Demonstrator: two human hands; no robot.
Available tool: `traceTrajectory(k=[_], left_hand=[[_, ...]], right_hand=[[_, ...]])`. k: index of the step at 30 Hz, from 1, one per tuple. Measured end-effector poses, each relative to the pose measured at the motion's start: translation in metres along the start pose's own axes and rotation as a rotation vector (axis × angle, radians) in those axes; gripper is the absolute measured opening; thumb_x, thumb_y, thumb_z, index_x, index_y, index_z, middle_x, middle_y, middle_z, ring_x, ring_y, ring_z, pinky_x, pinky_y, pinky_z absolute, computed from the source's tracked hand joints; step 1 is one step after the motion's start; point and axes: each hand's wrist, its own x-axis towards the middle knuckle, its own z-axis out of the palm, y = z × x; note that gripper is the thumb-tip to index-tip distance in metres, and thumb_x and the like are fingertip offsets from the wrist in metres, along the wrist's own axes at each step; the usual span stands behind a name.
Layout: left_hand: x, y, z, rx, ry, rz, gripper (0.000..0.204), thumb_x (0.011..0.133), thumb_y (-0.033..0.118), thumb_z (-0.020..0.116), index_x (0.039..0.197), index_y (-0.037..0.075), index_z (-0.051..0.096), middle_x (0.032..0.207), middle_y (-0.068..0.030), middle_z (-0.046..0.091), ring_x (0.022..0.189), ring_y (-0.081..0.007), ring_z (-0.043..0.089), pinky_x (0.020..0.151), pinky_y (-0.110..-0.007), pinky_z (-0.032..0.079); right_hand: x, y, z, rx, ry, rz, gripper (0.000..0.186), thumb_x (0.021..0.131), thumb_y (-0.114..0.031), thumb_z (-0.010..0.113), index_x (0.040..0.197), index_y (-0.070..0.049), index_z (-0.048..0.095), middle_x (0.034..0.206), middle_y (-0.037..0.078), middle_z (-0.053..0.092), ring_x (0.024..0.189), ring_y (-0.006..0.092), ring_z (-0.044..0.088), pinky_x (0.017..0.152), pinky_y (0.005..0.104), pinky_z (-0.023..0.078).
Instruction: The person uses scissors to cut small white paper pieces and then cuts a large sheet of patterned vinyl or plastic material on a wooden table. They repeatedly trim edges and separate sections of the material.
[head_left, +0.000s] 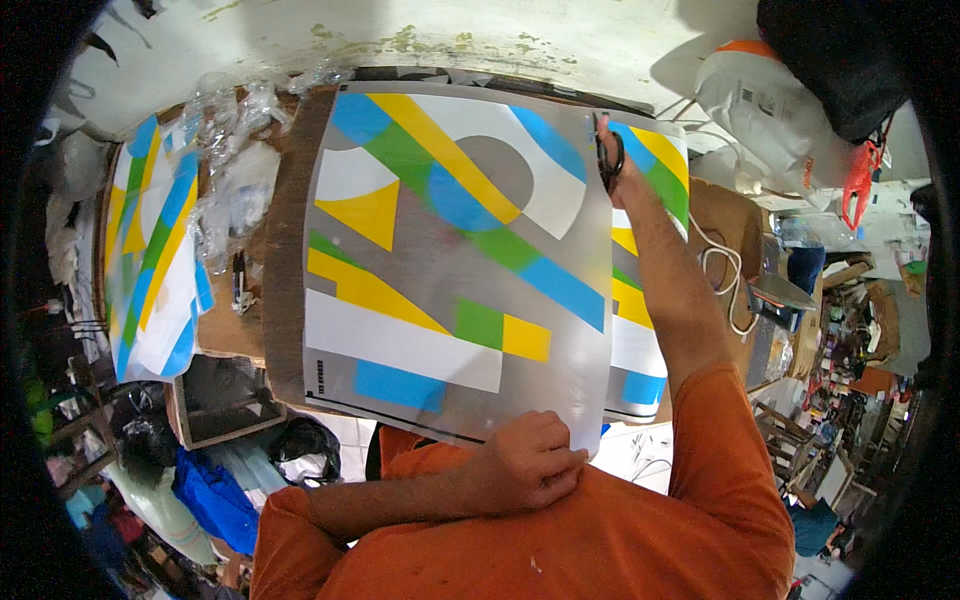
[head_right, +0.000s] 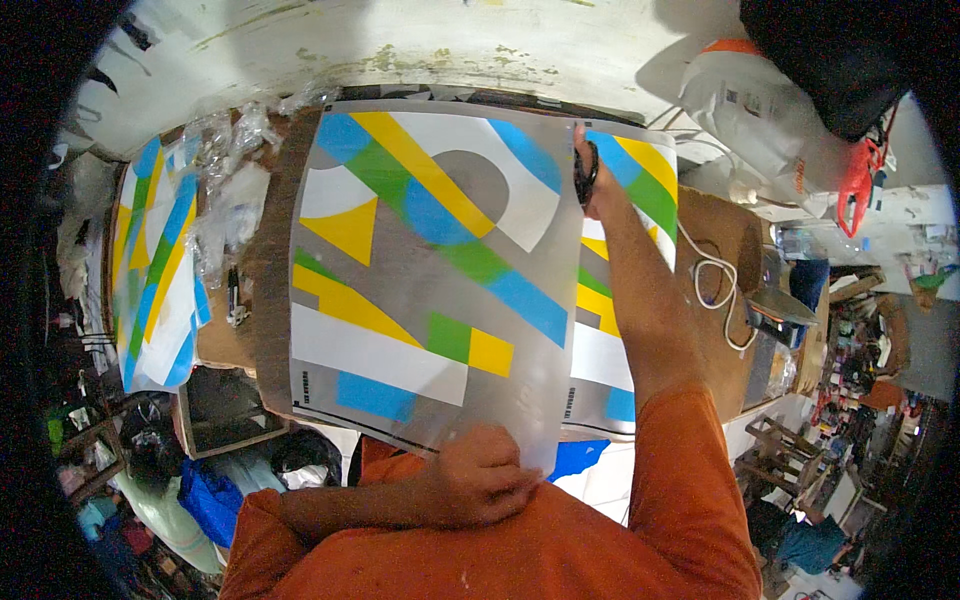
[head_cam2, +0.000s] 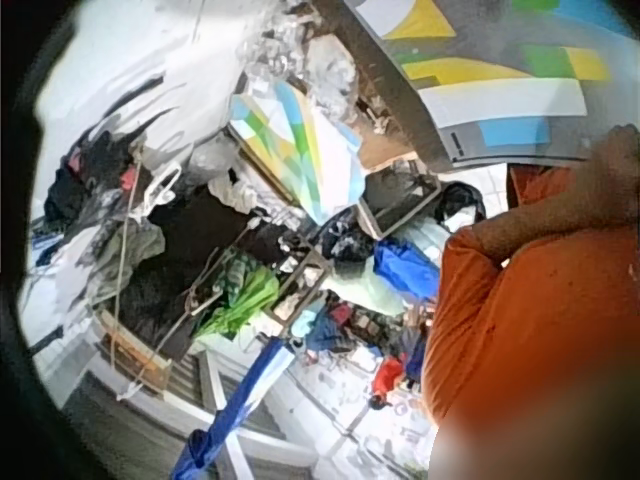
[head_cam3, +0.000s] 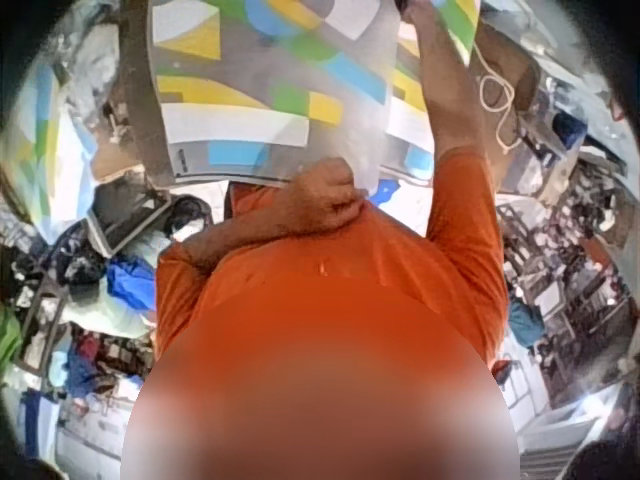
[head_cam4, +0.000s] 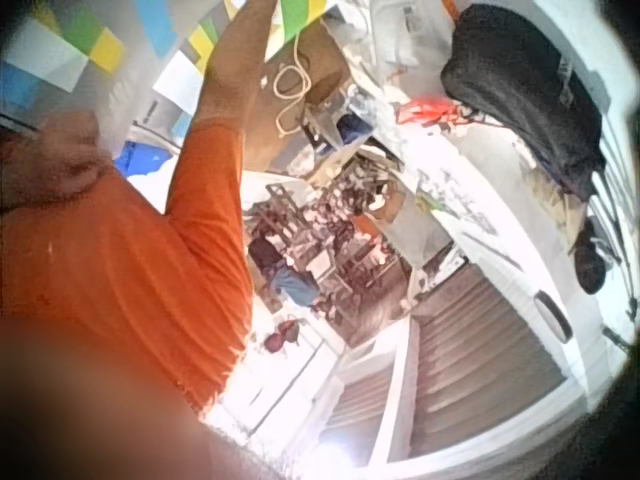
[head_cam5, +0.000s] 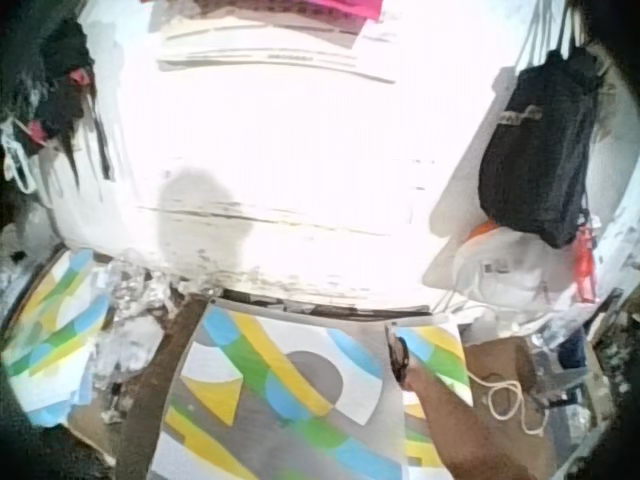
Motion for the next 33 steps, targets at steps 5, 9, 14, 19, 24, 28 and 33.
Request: traceTrajectory(k=[5,9,14,19,24,28,33], left_hand=[[-0.012,0.008,-0.002,0.089,0.096,-0.056,0.016,0.074,0.005,0.077,0.088,0.0,0.071,0.078,-0.0099,0.055,0.076,-0.0276,0.057,0.065,-0.04,0.047],[-0.021,0.009,-0.001,0.088,0.057,-0.03,0.017,0.075,0.007,0.077,0.09,0.001,0.071,0.078,-0.0102,0.054,0.077,-0.0281,0.057,0.067,-0.04,0.046],[-0.035,-0.007,0.023,0.144,0.011,-0.098,0.022,0.08,0.011,0.075,0.099,0.001,0.071,0.081,-0.0127,0.057,0.081,-0.0306,0.058,0.07,-0.043,0.047],[-0.062,-0.094,0.015,0.469,0.225,-0.207,0.041,0.087,0.025,0.074,0.124,0.009,0.067,0.12,-0.0209,0.064,0.111,-0.0366,0.061,0.098,-0.047,0.047],[-0.127,-0.174,-0.042,1.226,0.375,-0.271,0.066,0.094,0.045,0.062,0.151,0.017,0.045,0.159,-0.0242,0.028,0.149,-0.0422,0.022,0.118,-0.062,0.018],[-0.169,-0.182,-0.051,1.326,0.245,-0.527,0.066,0.098,0.05,0.053,0.153,0.017,0.041,0.162,-0.0253,0.021,0.15,-0.0432,0.019,0.117,-0.065,0.014],[-0.183,-0.181,-0.049,1.348,0.286,-0.592,0.066,0.098,0.052,0.05,0.154,0.019,0.039,0.163,-0.0244,0.019,0.151,-0.0421,0.014,0.119,-0.063,0.009]], right_hand=[[0.018,-0.012,0.0,-0.231,0.258,-0.136,0.092,0.076,-0.089,0.054,0.121,-0.009,0.063,0.105,0.013,0.069,0.089,0.0283,0.065,0.076,0.0462,0.053],[0.02,-0.016,-0.004,-0.113,0.113,-0.201,0.108,0.071,-0.087,0.063,0.139,-0.004,0.053,0.127,0.012,0.062,0.114,0.0248,0.058,0.092,0.0423,0.05],[-0.004,-0.018,-0.023,-0.343,0.35,-0.007,0.079,0.073,-0.088,0.059,0.095,-0.012,0.066,0.077,0.002,0.057,0.068,0.0156,0.055,0.058,0.0399,0.045],[-0.066,0.051,-0.02,-0.454,0.467,-0.371,0.083,0.079,-0.085,0.053,0.101,-0.006,0.064,0.082,0.004,0.058,0.07,0.0154,0.056,0.063,0.0333,0.047],[-0.185,0.18,-0.037,-0.312,0.334,-0.509,0.061,0.093,-0.064,0.057,0.095,-0.004,0.063,0.085,0.01,0.061,0.076,0.0212,0.058,0.066,0.0363,0.046],[-0.274,0.245,-0.049,-0.845,0.708,-0.733,0.054,0.091,-0.048,0.07,0.097,0.005,0.06,0.093,0.018,0.06,0.086,0.0347,0.059,0.078,0.0438,0.048],[-0.343,0.272,-0.059,-0.821,0.876,-0.888,0.047,0.076,-0.034,0.087,0.076,0.001,0.054,0.104,0.02,0.056,0.098,0.0363,0.055,0.087,0.0455,0.046]])
